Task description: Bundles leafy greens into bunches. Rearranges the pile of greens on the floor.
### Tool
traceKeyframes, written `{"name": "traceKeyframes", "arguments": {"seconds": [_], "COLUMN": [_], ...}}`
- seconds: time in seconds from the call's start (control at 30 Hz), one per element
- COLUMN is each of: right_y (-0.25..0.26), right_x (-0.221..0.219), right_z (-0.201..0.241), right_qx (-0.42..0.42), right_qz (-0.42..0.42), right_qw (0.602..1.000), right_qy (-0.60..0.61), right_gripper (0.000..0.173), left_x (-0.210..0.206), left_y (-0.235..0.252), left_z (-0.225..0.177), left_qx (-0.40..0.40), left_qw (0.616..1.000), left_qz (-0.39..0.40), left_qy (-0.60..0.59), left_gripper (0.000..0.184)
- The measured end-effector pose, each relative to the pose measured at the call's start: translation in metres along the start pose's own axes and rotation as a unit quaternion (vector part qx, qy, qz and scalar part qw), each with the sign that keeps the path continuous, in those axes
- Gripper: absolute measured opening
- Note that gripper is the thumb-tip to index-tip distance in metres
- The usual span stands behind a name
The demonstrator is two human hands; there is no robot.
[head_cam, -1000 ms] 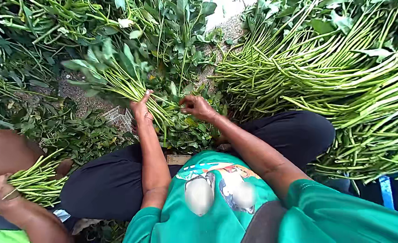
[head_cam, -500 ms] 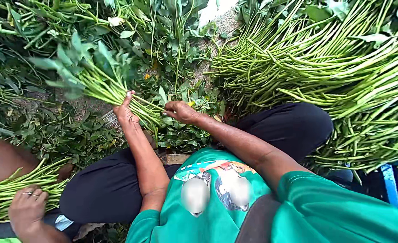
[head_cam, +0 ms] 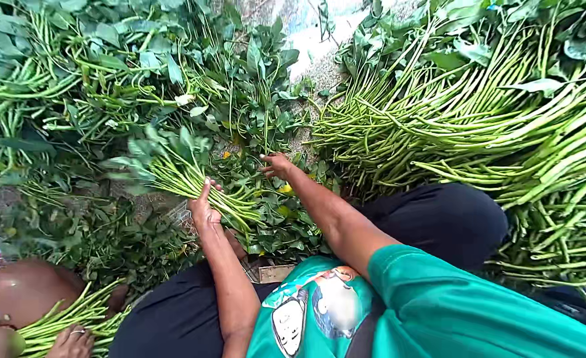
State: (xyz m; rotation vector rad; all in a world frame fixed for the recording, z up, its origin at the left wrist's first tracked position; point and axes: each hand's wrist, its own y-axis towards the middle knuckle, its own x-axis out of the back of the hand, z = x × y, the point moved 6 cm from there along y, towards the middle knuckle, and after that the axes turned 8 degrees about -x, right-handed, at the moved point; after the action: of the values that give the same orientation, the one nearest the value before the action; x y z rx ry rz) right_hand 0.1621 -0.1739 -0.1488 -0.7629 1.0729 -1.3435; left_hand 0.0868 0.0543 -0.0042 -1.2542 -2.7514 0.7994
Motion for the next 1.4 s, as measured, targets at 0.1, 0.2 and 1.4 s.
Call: {"name": "traceKeyframes", "arguments": {"seconds": [0.1, 0.2, 1.4], "right_y": [0.011, 0.013, -0.105], "right_x": [-0.013, -0.009, -0.017], "right_z": [0.003, 0.009, -0.040], "right_qx": [-0.002, 0.065, 0.130], "right_qz": [-0.022, -0.061, 0.110], "right_qw": [0.999, 0.994, 0.710], "right_qy": [0.039, -0.062, -0.683], "right_gripper": [0.064, 0.045, 0.035], "left_x": [-0.012, -0.017, 0.030], "left_y": [-0.002, 0.000, 0.006], "left_z": [0.012, 0.021, -0.024], "left_qx": [0.028, 0.015, -0.232], "left_qw": [0.999, 0.998, 0.966], "left_qz": [0.032, 0.042, -0.117], "left_qy": [0.008, 0.035, 0.006], "left_gripper": [0.021, 0.030, 0.047]}}
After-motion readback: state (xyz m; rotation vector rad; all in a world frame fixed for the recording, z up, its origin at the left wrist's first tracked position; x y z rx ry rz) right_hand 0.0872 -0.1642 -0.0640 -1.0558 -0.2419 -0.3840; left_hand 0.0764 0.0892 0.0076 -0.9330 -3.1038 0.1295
